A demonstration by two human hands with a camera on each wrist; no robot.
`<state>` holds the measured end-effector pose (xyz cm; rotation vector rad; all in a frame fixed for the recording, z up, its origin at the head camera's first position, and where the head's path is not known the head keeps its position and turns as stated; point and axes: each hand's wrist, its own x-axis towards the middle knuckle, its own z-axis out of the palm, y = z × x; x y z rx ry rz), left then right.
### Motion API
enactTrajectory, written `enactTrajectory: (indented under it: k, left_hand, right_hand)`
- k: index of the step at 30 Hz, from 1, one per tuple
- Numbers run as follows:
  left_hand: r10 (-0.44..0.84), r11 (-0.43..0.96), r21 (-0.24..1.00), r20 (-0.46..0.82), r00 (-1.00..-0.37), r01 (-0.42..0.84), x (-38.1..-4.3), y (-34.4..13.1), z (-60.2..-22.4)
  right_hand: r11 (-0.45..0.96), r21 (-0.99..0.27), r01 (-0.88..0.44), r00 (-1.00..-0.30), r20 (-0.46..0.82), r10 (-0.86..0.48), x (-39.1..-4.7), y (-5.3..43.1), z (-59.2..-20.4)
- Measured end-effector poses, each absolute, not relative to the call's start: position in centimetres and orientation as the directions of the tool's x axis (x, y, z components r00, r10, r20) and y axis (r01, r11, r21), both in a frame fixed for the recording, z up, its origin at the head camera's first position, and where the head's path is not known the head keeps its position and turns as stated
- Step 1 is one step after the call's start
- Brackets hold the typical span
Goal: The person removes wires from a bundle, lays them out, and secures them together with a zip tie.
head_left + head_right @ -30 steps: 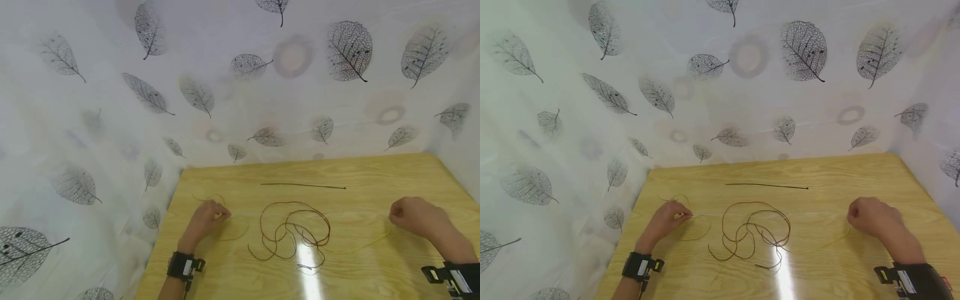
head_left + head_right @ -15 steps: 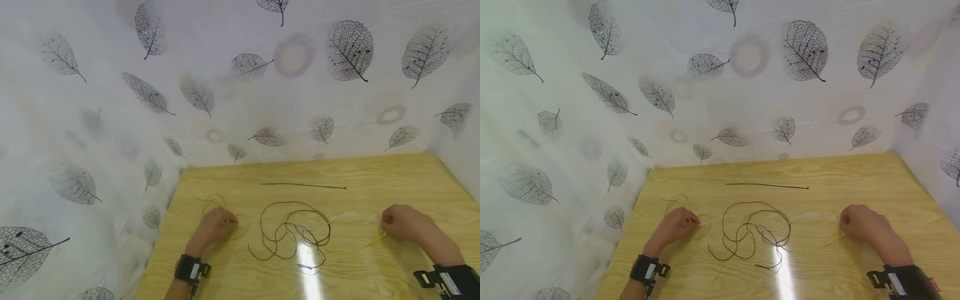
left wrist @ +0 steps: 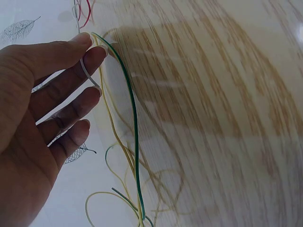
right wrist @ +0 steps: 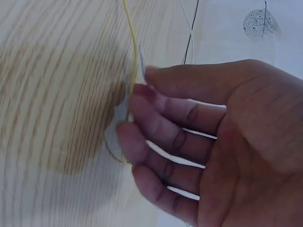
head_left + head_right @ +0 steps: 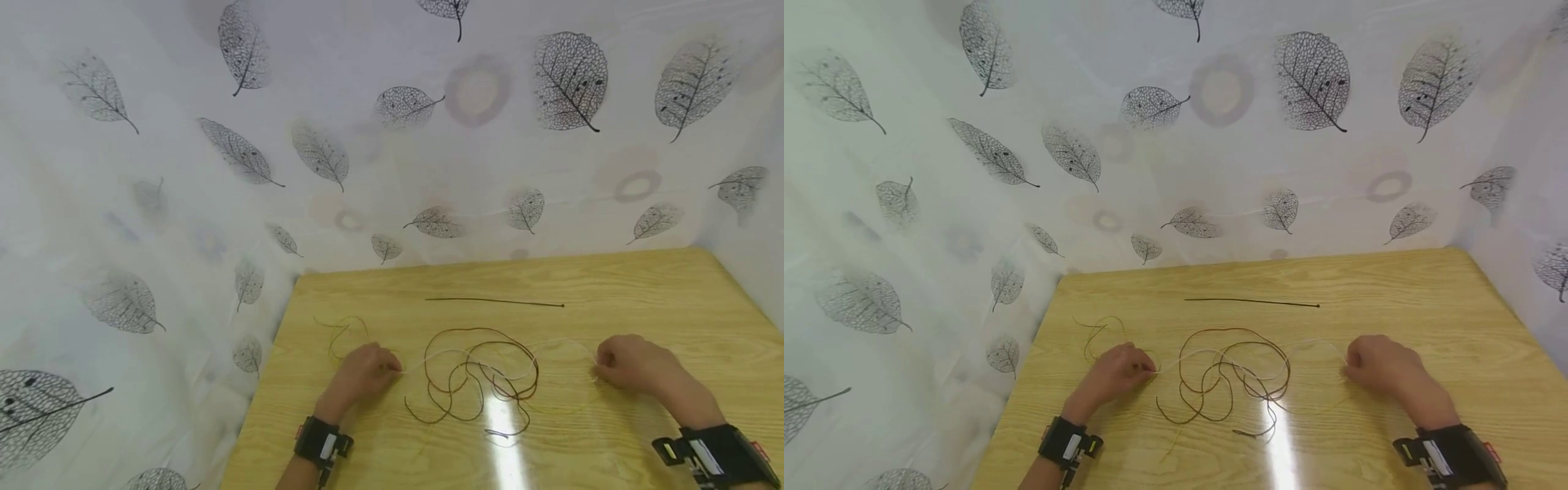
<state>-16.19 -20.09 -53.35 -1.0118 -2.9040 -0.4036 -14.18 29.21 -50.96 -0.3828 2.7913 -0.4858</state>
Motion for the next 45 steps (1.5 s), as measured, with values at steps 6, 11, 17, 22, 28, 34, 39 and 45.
enactTrajectory:
  k: [6,11,17,22,28,34,39,45]
  left_hand:
    - [0.593,0.766,0.222,0.115,-0.797,0.603,-16.0,-19.9,-53.4]
    - [0.586,0.769,0.233,0.119,-0.802,0.596,-15.8,-19.8,-53.5]
    - [0.575,0.774,0.254,0.1,-0.812,0.58,-15.7,-19.8,-53.5]
    - [0.565,0.773,0.292,0.088,-0.82,0.564,-15.8,-20.1,-53.3]
    - [0.511,0.796,0.338,0.073,-0.857,0.503,-16.3,-21.5,-52.8]
    - [0.383,0.841,0.311,0.234,-0.894,0.442,-17.7,-25.6,-51.5]
    - [0.376,0.867,0.194,0.352,-0.857,0.46,-18.8,-28.5,-50.7]
    - [0.464,0.85,0.117,0.296,-0.835,0.514,-19.1,-29.5,-50.7]
  right_hand:
    - [0.908,-0.344,-0.237,-0.927,-0.198,-0.317,-14.7,28.3,-50.9]
    - [0.912,-0.331,-0.242,-0.936,-0.167,-0.309,-15.1,27.8,-50.8]
    - [0.896,-0.346,-0.278,-0.941,-0.088,-0.326,-15.6,27.1,-49.8]
    - [0.88,-0.363,-0.307,-0.934,-0.062,-0.352,-16.1,26.4,-48.9]
    - [0.873,-0.367,-0.32,-0.933,-0.041,-0.359,-16.4,25.0,-47.8]
    - [0.863,-0.361,-0.354,-0.925,-0.005,-0.381,-17.0,23.2,-46.5]
    - [0.843,-0.37,-0.391,-0.91,0.016,-0.415,-17.9,21.4,-45.4]
    - [0.813,-0.363,-0.456,-0.882,0.065,-0.466,-19.0,18.8,-44.6]
